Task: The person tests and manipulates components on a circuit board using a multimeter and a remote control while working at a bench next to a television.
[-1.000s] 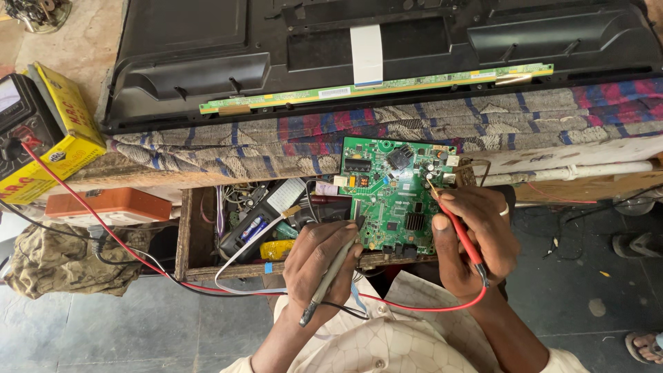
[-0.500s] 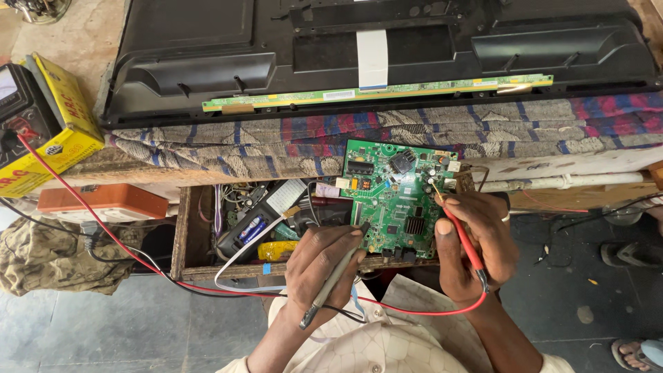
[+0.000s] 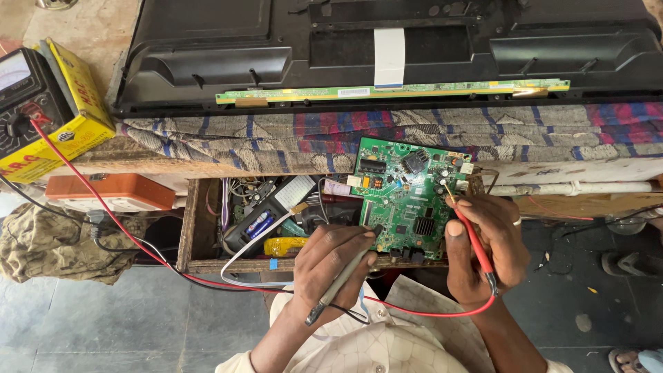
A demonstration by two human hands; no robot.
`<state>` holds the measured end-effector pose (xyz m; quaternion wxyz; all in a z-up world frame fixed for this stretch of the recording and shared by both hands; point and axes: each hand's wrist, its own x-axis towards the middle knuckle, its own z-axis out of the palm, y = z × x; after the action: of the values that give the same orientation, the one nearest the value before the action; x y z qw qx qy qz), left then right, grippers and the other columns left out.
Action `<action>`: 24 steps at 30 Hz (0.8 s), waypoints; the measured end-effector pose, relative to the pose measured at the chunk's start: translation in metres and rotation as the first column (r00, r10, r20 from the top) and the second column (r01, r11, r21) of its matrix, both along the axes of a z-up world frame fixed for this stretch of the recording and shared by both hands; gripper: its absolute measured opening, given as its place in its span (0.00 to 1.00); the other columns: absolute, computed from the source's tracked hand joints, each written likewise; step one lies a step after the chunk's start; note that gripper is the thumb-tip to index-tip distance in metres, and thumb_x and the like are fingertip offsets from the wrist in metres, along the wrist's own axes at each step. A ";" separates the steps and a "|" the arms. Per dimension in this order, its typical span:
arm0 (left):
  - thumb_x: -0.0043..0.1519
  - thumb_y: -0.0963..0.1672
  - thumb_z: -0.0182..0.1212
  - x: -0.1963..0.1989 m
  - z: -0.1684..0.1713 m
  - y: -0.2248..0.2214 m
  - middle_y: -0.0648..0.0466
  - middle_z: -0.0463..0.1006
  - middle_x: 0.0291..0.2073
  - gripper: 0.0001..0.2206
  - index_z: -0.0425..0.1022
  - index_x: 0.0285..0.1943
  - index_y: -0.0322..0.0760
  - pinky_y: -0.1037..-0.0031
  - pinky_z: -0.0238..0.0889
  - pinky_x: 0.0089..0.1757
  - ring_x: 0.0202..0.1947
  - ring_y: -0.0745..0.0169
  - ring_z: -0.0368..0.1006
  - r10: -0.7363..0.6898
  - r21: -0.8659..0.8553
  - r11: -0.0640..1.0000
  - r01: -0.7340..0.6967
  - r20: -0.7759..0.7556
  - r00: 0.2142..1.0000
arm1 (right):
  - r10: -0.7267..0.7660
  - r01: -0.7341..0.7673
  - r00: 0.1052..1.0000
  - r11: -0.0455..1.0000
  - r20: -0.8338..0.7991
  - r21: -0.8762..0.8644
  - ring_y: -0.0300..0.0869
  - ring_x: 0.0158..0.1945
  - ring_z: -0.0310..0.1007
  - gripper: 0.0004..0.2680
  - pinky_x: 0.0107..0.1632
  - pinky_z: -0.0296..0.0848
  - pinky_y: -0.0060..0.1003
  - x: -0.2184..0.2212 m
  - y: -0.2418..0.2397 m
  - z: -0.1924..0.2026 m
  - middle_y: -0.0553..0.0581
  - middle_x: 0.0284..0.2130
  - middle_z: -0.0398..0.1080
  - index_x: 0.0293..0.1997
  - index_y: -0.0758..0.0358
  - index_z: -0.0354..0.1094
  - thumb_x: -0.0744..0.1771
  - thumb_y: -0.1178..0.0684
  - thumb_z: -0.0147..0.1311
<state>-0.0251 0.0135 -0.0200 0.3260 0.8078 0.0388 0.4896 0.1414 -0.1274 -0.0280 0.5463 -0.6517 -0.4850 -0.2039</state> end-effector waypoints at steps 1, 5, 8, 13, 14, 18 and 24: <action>0.59 0.36 0.70 0.000 0.000 0.000 0.46 0.81 0.47 0.12 0.76 0.51 0.30 0.68 0.73 0.44 0.44 0.50 0.80 -0.004 0.002 1.000 0.004 -0.001 1.000 | 0.000 0.000 1.000 1.000 0.000 0.000 0.47 0.53 0.74 0.08 0.57 0.73 0.36 0.000 0.000 0.000 0.63 0.46 0.76 0.56 0.68 0.67 0.73 0.57 0.57; 0.60 0.36 0.70 0.000 0.000 0.001 0.46 0.81 0.47 0.12 0.75 0.51 0.30 0.67 0.73 0.44 0.44 0.50 0.80 -0.013 0.004 1.000 0.013 -0.009 1.000 | 0.017 -0.017 1.000 1.000 -0.009 0.004 0.47 0.54 0.74 0.07 0.58 0.73 0.35 0.001 0.000 -0.001 0.63 0.46 0.77 0.56 0.68 0.67 0.73 0.57 0.56; 0.60 0.36 0.69 -0.001 0.001 0.001 0.46 0.81 0.47 0.12 0.75 0.51 0.30 0.67 0.73 0.45 0.45 0.50 0.80 -0.022 0.003 1.000 0.022 -0.016 1.000 | 0.022 -0.022 1.000 1.000 -0.002 0.005 0.47 0.54 0.74 0.07 0.59 0.73 0.35 0.001 0.000 -0.002 0.64 0.46 0.76 0.57 0.68 0.67 0.73 0.57 0.56; 0.60 0.36 0.69 -0.003 0.000 0.002 0.47 0.81 0.47 0.12 0.75 0.51 0.30 0.66 0.73 0.47 0.46 0.50 0.80 -0.035 0.003 0.999 0.036 -0.028 0.999 | 0.025 -0.025 1.000 1.000 -0.004 0.010 0.47 0.53 0.73 0.08 0.60 0.72 0.35 0.001 0.000 -0.004 0.64 0.47 0.76 0.57 0.69 0.67 0.74 0.58 0.56; 0.60 0.36 0.69 -0.003 0.000 0.002 0.47 0.81 0.47 0.12 0.75 0.51 0.30 0.65 0.73 0.47 0.46 0.50 0.80 -0.036 0.003 0.999 0.036 -0.035 0.999 | 0.025 -0.024 1.000 1.000 -0.008 0.010 0.47 0.53 0.73 0.08 0.60 0.72 0.35 0.000 0.000 -0.004 0.65 0.47 0.75 0.57 0.70 0.67 0.74 0.58 0.56; 0.60 0.36 0.69 -0.003 0.001 0.002 0.47 0.81 0.48 0.12 0.75 0.52 0.30 0.65 0.73 0.47 0.46 0.50 0.80 -0.034 0.007 0.999 0.034 -0.034 0.999 | 0.027 -0.027 0.999 1.000 -0.022 0.011 0.47 0.54 0.73 0.08 0.59 0.72 0.35 0.000 0.000 -0.004 0.65 0.47 0.75 0.57 0.70 0.67 0.74 0.58 0.56; 0.60 0.36 0.69 -0.003 0.002 0.002 0.47 0.81 0.47 0.12 0.76 0.51 0.30 0.66 0.73 0.46 0.45 0.50 0.79 -0.025 0.001 1.000 0.025 -0.041 0.999 | 0.014 -0.014 1.000 1.000 0.010 0.003 0.46 0.54 0.73 0.08 0.59 0.72 0.36 -0.001 0.000 0.000 0.65 0.46 0.76 0.57 0.70 0.66 0.73 0.58 0.55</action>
<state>-0.0277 0.0151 -0.0179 0.3306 0.8184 0.0348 0.4687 0.1404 -0.1270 -0.0281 0.5463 -0.6464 -0.4921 -0.2041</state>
